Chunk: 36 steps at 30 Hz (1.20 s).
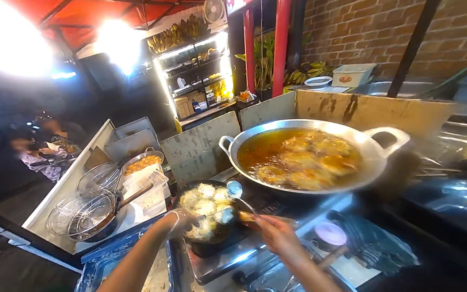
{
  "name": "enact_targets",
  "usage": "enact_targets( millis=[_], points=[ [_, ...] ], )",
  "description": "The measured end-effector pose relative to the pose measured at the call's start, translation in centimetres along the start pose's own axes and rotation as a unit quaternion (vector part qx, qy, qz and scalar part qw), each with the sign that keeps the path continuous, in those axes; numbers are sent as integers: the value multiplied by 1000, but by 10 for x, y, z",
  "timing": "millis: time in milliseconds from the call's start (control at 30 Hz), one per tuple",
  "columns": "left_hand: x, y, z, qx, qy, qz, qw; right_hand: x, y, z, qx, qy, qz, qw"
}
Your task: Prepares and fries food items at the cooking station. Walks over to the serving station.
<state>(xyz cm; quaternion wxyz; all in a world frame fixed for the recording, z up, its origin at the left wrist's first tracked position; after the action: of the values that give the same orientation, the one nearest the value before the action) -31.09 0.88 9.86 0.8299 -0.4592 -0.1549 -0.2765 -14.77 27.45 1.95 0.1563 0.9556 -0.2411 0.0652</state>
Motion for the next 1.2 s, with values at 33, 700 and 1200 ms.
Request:
enact_targets(
  millis=[33,700,1200],
  points=[
    [-1,-6,3,-2,-1,-7,1000,1,-1,1,-3,1,0,1000],
    [29,-48,-3,-110,-7,8,994,5,-14,2,-3,-8,14,1000],
    [1,-25,-8,-249,8,8,968,3,-7,13,27,4,11,1000]
  ],
)
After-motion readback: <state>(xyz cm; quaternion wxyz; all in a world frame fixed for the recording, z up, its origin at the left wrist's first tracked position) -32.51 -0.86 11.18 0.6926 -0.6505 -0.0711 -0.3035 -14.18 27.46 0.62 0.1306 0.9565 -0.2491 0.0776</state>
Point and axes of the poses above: each hand's wrist, its own x-axis away from the middle knuckle, its own y-axis out of the palm, z = x × y, the point moved 3 cm from there along -x, towards the middle knuckle, and after that the axes turned 8 degrees about z, right-handed, at the moved point
